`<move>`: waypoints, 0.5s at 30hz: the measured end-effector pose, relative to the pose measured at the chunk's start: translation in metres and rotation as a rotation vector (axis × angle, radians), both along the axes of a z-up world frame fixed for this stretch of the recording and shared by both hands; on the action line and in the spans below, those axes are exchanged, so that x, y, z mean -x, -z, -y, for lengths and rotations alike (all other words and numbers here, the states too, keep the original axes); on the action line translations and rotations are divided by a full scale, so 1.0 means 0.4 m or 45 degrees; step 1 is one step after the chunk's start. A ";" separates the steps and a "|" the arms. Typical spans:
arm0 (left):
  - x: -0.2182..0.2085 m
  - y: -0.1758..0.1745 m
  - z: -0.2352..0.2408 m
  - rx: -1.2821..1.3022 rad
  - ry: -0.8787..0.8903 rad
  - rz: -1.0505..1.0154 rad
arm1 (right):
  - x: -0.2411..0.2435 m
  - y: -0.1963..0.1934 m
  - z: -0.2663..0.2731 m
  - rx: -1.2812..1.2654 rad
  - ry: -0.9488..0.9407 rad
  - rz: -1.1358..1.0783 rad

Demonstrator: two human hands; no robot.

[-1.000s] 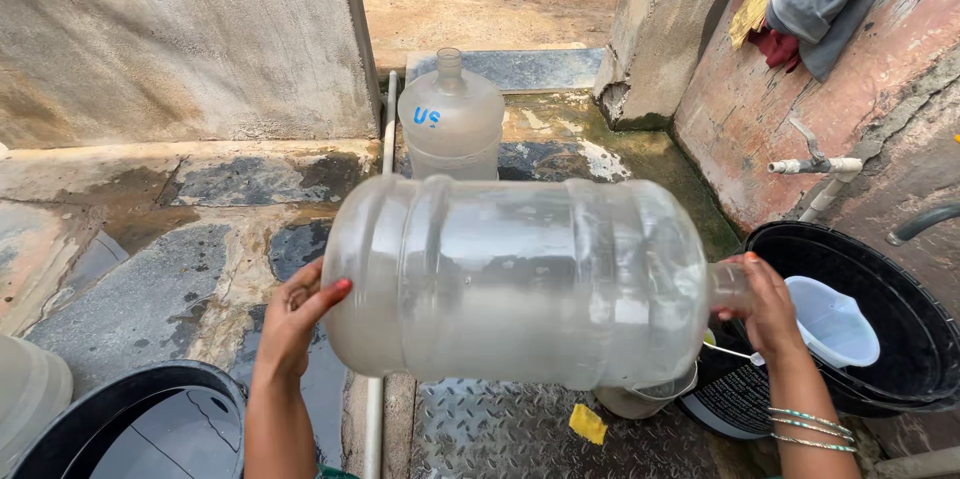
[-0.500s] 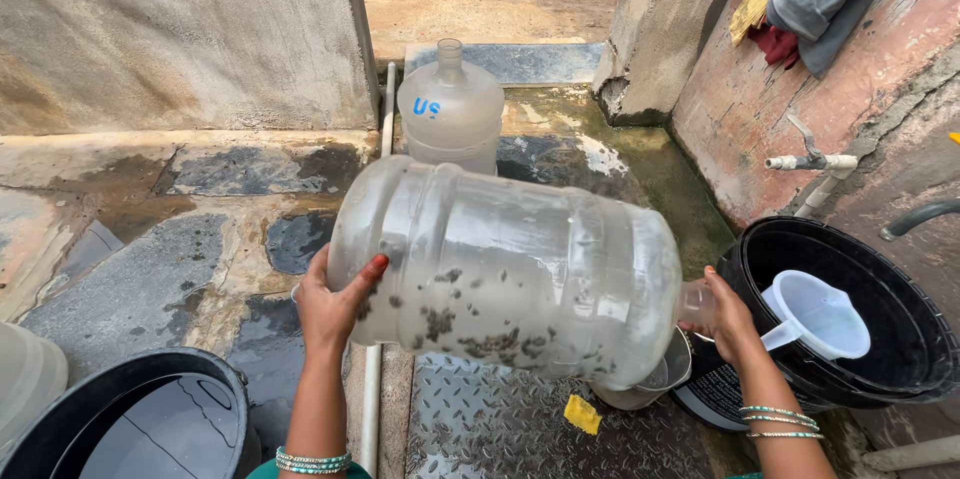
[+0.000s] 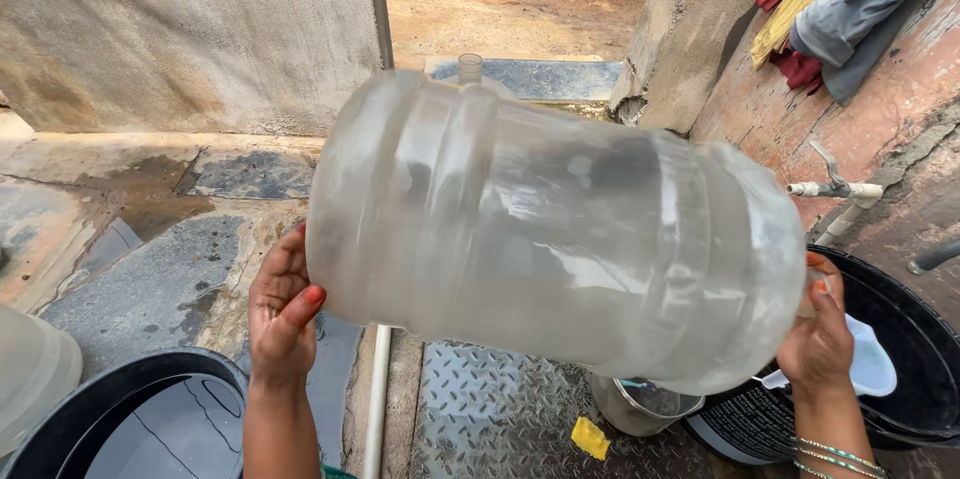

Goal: The person scrubs the exterior of a large plastic water dispenser with a yellow sponge, then rinses it under a tap. They shake the dispenser to remove excess water and inspect the interior for remaining debris.

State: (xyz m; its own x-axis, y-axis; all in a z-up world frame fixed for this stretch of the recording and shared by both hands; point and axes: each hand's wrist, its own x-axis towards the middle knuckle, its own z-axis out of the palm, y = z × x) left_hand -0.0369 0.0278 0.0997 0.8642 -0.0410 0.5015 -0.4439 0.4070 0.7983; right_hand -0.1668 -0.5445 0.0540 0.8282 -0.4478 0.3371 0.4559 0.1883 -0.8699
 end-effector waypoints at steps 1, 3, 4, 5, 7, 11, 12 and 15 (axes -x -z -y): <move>0.021 -0.030 0.003 0.165 0.071 0.072 | 0.001 -0.029 -0.024 -0.076 -0.031 0.052; 0.082 -0.072 0.040 -0.160 -0.312 0.261 | -0.002 -0.060 -0.060 -0.164 -0.012 0.107; 0.114 -0.086 0.061 -0.323 -0.505 0.347 | -0.005 -0.063 -0.068 -0.191 0.013 0.103; 0.136 -0.099 0.078 -0.282 -0.457 0.381 | -0.016 -0.058 -0.067 -0.203 0.038 0.084; 0.156 -0.105 0.098 -0.201 -0.357 0.441 | -0.037 -0.021 -0.042 -0.209 0.078 0.006; 0.045 -0.013 0.108 -0.432 -0.381 0.044 | -0.067 0.124 0.075 -0.119 0.147 -0.346; 0.004 0.037 0.108 -0.489 -0.405 -0.162 | -0.078 0.174 0.103 -0.051 0.189 -0.554; -0.097 0.205 0.096 -1.124 -0.547 -0.725 | -0.103 0.334 0.149 0.241 0.152 -1.351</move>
